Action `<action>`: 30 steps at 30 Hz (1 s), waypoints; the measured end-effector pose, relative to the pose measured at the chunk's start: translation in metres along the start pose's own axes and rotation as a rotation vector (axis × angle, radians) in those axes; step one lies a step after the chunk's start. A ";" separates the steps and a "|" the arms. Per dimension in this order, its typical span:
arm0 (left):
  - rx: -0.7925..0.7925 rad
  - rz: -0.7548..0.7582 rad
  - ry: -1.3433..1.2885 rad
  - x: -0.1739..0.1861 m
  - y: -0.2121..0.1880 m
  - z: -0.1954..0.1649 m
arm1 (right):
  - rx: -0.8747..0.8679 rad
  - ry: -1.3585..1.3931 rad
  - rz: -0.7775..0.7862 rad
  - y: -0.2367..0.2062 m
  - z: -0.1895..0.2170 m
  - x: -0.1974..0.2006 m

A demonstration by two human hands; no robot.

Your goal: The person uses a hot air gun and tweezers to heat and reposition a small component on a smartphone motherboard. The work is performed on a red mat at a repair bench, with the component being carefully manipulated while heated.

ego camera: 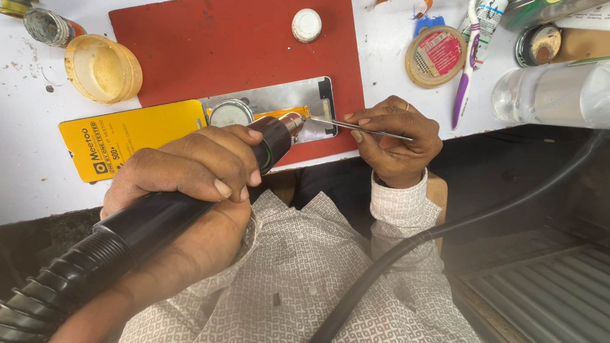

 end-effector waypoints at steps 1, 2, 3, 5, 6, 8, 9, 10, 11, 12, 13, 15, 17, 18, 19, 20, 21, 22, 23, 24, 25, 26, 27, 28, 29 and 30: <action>0.008 0.003 0.006 0.000 0.000 0.000 | 0.003 0.000 -0.001 0.000 0.000 0.000; 0.012 0.005 0.009 0.000 0.000 0.000 | 0.007 -0.001 -0.003 0.000 0.000 0.000; 0.016 0.007 0.012 0.000 0.000 -0.001 | 0.010 -0.001 -0.004 0.000 0.001 0.000; 0.025 0.012 0.018 0.000 -0.001 -0.001 | 0.002 -0.015 0.001 0.000 0.000 0.000; 0.025 0.012 0.019 0.000 -0.001 -0.001 | -0.002 -0.022 0.003 0.000 0.000 0.000; 0.024 0.012 0.016 0.000 0.000 -0.001 | 0.000 -0.023 0.004 0.000 -0.001 0.000; 0.018 0.010 0.011 0.000 0.000 -0.001 | 0.002 -0.024 0.004 0.000 -0.001 0.000; 0.011 0.008 0.006 -0.001 0.000 -0.001 | 0.002 -0.023 0.003 0.000 -0.001 0.000; 0.001 0.005 -0.001 -0.001 0.000 -0.001 | 0.002 -0.023 0.001 0.000 -0.001 0.001; -0.006 0.004 -0.006 -0.001 0.001 -0.001 | 0.002 -0.022 -0.001 0.000 -0.001 0.001; -0.013 0.002 -0.011 -0.001 0.001 -0.001 | 0.002 -0.025 0.001 0.000 -0.001 0.001; -0.016 0.004 -0.013 -0.001 0.001 -0.002 | 0.002 -0.031 0.006 0.000 -0.001 0.001; -0.009 0.011 -0.010 -0.001 0.001 -0.002 | 0.002 -0.031 0.010 0.000 -0.001 0.000; -0.009 0.012 -0.013 -0.001 0.001 -0.002 | 0.003 -0.032 0.012 0.000 -0.001 0.000; -0.008 0.012 -0.015 -0.001 0.000 -0.002 | 0.001 -0.022 0.004 0.000 0.000 0.000; -0.011 0.010 -0.023 -0.001 0.000 -0.001 | 0.000 -0.013 -0.005 0.000 0.000 0.000; -0.013 0.009 -0.025 0.000 0.000 -0.001 | -0.001 -0.004 -0.013 0.000 0.000 0.000; -0.015 0.009 -0.027 0.000 0.000 -0.001 | -0.004 -0.010 -0.021 -0.001 0.000 0.001; -0.014 0.010 -0.024 0.000 0.000 -0.001 | -0.006 -0.017 -0.029 -0.001 0.001 0.002; -0.013 0.011 -0.021 0.000 0.000 -0.001 | -0.009 -0.023 -0.037 -0.002 0.001 0.003; -0.012 0.012 -0.018 0.000 0.000 -0.001 | -0.004 -0.037 -0.052 -0.002 0.002 0.004; -0.011 0.013 -0.015 0.000 0.000 -0.001 | 0.000 -0.050 -0.067 -0.003 0.002 0.005; -0.007 0.013 -0.011 0.000 0.000 -0.001 | 0.004 -0.064 -0.082 -0.003 0.002 0.005; -0.003 0.014 -0.007 0.000 -0.001 -0.001 | 0.004 -0.056 -0.103 -0.003 0.001 0.006; 0.004 0.014 -0.001 0.000 -0.001 -0.002 | 0.004 -0.049 -0.123 -0.003 0.000 0.006; 0.005 0.012 0.001 0.000 -0.001 -0.002 | 0.004 -0.042 -0.144 -0.003 -0.001 0.007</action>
Point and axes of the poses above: each hand's wrist, its own y-axis towards the middle knuckle, its own x-axis out of the back of the hand, z = x × y, the point moved 8 cm from there along y, towards the middle knuckle, and after that the axes turned 15 degrees about x, right-handed, at the moved point
